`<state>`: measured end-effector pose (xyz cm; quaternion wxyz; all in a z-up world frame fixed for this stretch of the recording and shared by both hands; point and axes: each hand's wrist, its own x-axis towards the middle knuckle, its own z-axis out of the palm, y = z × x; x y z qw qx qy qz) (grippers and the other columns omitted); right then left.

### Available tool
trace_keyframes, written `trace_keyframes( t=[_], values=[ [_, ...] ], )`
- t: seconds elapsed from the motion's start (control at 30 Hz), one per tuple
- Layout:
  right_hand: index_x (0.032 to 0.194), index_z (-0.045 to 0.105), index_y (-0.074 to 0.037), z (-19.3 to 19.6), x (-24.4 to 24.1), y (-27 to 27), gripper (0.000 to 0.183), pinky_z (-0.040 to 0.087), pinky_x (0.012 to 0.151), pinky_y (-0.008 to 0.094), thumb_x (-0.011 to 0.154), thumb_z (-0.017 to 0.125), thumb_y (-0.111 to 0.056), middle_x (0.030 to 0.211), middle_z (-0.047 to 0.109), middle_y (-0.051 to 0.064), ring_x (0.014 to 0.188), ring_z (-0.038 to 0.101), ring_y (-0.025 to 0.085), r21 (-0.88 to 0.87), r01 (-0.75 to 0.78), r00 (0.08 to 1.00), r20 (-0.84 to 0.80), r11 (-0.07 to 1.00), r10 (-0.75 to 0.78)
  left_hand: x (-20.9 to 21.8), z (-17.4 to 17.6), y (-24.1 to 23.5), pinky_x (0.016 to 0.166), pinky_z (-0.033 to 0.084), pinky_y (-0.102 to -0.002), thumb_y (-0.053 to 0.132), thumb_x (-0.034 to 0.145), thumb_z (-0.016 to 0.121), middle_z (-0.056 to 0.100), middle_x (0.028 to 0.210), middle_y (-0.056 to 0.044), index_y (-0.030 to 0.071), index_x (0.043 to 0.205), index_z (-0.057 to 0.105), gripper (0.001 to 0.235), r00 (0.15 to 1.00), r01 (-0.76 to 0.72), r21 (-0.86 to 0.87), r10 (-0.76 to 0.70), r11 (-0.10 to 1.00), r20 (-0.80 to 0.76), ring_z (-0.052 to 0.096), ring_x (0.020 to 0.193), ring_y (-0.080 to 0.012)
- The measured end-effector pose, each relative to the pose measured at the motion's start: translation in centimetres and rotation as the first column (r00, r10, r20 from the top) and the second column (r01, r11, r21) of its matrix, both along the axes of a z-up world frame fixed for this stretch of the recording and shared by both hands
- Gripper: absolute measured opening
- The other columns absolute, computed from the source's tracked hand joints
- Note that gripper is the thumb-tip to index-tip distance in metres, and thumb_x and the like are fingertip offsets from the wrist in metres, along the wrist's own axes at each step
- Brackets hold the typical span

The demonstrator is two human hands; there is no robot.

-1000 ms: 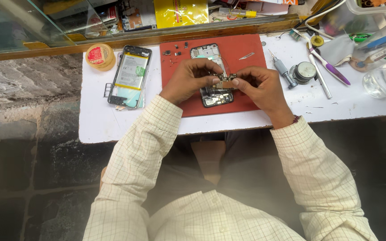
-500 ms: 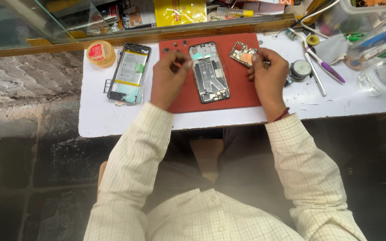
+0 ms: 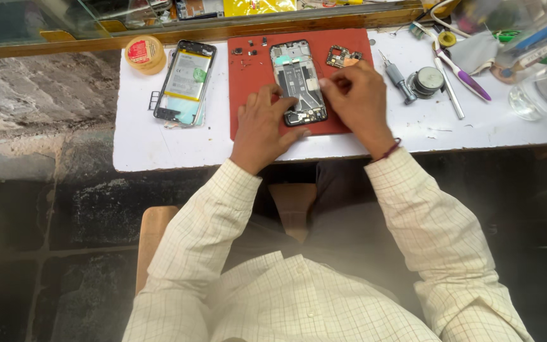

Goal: The person disassembles a smartphone on a workbench, removing the motherboard and other internal components. They handle the parts with their hands, placing them on the table, and appear to be performing a repair or component swap.

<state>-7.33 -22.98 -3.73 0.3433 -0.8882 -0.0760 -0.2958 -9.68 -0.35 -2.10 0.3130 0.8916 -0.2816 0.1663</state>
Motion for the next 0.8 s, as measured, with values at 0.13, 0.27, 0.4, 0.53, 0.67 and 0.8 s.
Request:
trace_keyframes(
  t=[0.13, 0.27, 0.4, 0.53, 0.67, 0.8],
  values=[
    [0.080, 0.076, -0.003, -0.3, 0.3, 1.1, 0.029, 0.053, 0.064, 0.038, 0.079, 0.091, -0.027, 0.082, 0.068, 0.012, 0.071, 0.068, 0.024, -0.065, 0.119, 0.992, -0.043, 0.991, -0.122, 0.4, -0.8, -0.4, 0.095, 0.039, -0.046, 0.037, 0.078, 0.087, 0.058, 0.124, -0.004, 0.019, 0.108, 0.077, 0.037, 1.000, 0.013, -0.012, -0.013, 1.000, -0.027, 0.053, 0.116, -0.0277],
    [0.078, 0.075, -0.004, -0.6, 0.8, 0.7, 0.026, 0.052, 0.065, 0.037, 0.086, 0.088, -0.025, 0.078, 0.071, 0.010, 0.069, 0.068, 0.024, -0.009, 0.086, 0.985, -0.152, 0.996, -0.087, 0.7, -1.4, -0.2, 0.096, 0.043, -0.045, 0.031, 0.082, 0.085, 0.061, 0.123, -0.002, 0.017, 0.109, 0.076, 0.032, 0.996, 0.082, -0.077, -0.084, 0.994, -0.028, 0.054, 0.114, -0.0266],
    [0.083, 0.071, -0.004, -0.5, 0.7, -0.4, 0.026, 0.053, 0.065, 0.033, 0.092, 0.081, -0.027, 0.078, 0.073, 0.007, 0.068, 0.068, 0.020, 0.212, 0.029, 0.970, -0.242, 0.977, 0.023, 0.7, -1.4, -0.1, 0.098, 0.046, -0.043, 0.025, 0.083, 0.085, 0.062, 0.120, -0.002, 0.013, 0.107, 0.074, 0.028, 0.990, 0.126, -0.107, -0.131, 0.986, -0.041, 0.054, 0.113, -0.0266],
    [0.087, 0.069, -0.004, -0.1, 0.2, -0.4, 0.028, 0.055, 0.063, 0.031, 0.090, 0.083, -0.028, 0.079, 0.072, 0.004, 0.069, 0.069, 0.016, 0.280, -0.058, 0.980, -0.167, 0.958, 0.108, 0.4, -1.3, -0.1, 0.099, 0.047, -0.042, 0.020, 0.085, 0.084, 0.062, 0.118, -0.002, 0.010, 0.106, 0.072, 0.026, 0.985, 0.149, -0.126, -0.158, 0.981, -0.063, 0.053, 0.113, -0.0275],
    [0.079, 0.070, -0.004, 0.1, 1.1, 1.2, 0.035, 0.052, 0.058, 0.036, 0.083, 0.091, -0.032, 0.071, 0.070, 0.008, 0.062, 0.066, 0.020, 0.009, 0.096, 0.960, -0.264, 0.995, -0.091, 0.2, -1.2, 0.0, 0.099, 0.045, -0.042, 0.018, 0.084, 0.083, 0.062, 0.117, -0.003, 0.009, 0.107, 0.072, 0.027, 0.986, 0.158, -0.124, -0.162, 0.980, -0.023, 0.053, 0.114, -0.0280],
    [0.073, 0.070, -0.006, -0.1, 2.3, 1.4, 0.029, 0.052, 0.060, 0.037, 0.085, 0.086, -0.028, 0.073, 0.071, 0.007, 0.064, 0.067, 0.019, 0.042, 0.154, 0.927, -0.352, 0.987, -0.129, 0.2, -1.3, -0.1, 0.099, 0.045, -0.042, 0.017, 0.084, 0.083, 0.061, 0.117, -0.005, 0.008, 0.108, 0.071, 0.028, 0.986, 0.162, -0.121, -0.167, 0.979, -0.029, 0.053, 0.113, -0.0285]
  ],
)
